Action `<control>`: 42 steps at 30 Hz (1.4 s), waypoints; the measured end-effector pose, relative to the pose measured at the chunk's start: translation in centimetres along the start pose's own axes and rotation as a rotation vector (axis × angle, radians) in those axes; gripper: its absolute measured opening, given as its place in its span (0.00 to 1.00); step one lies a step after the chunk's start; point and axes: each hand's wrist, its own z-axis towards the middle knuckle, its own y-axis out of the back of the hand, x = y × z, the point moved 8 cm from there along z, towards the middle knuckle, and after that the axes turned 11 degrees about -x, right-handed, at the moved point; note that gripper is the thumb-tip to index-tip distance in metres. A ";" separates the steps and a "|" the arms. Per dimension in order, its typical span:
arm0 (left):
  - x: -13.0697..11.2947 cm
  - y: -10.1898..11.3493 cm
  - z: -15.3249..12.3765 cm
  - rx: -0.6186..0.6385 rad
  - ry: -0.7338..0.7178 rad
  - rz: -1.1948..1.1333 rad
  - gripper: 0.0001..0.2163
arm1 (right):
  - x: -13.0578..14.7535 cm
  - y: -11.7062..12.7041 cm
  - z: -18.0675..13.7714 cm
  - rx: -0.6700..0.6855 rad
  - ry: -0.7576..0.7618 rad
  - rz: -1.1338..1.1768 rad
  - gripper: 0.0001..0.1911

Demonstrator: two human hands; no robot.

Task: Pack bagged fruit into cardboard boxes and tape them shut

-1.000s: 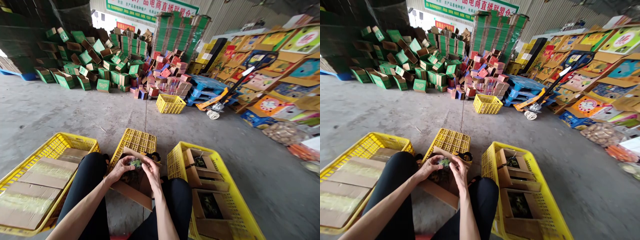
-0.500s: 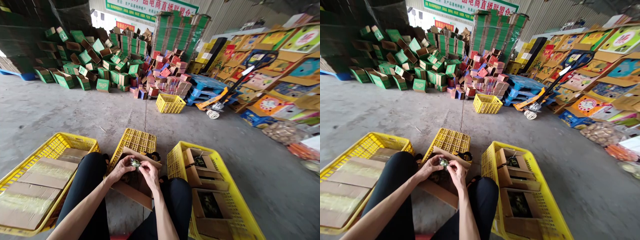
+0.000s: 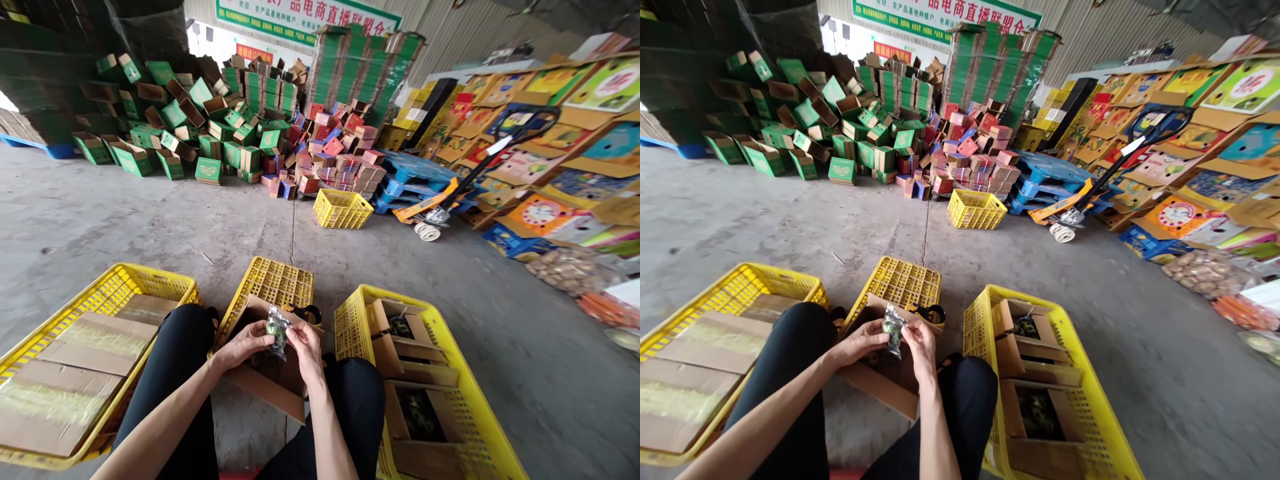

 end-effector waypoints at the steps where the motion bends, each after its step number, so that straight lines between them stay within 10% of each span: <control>1: -0.2 0.0 0.1 0.000 -0.020 -0.013 0.21 | 0.0 0.0 0.0 0.004 -0.008 0.012 0.21; 9: -1.1 1.5 0.8 -0.157 -0.193 0.167 0.20 | 1.1 -0.7 -0.4 0.095 0.135 -0.045 0.33; 20: -0.6 2.0 1.3 -0.208 -0.256 0.337 0.22 | 1.0 0.3 0.3 -0.004 0.177 -0.122 0.19; 33: 2.2 0.8 0.5 -0.003 0.250 -0.215 0.45 | 1.3 0.6 0.2 -0.049 0.024 0.346 0.08; 42: 1.0 0.9 0.3 0.003 0.069 -0.021 0.25 | 0.8 0.4 0.2 -0.052 -0.030 0.329 0.08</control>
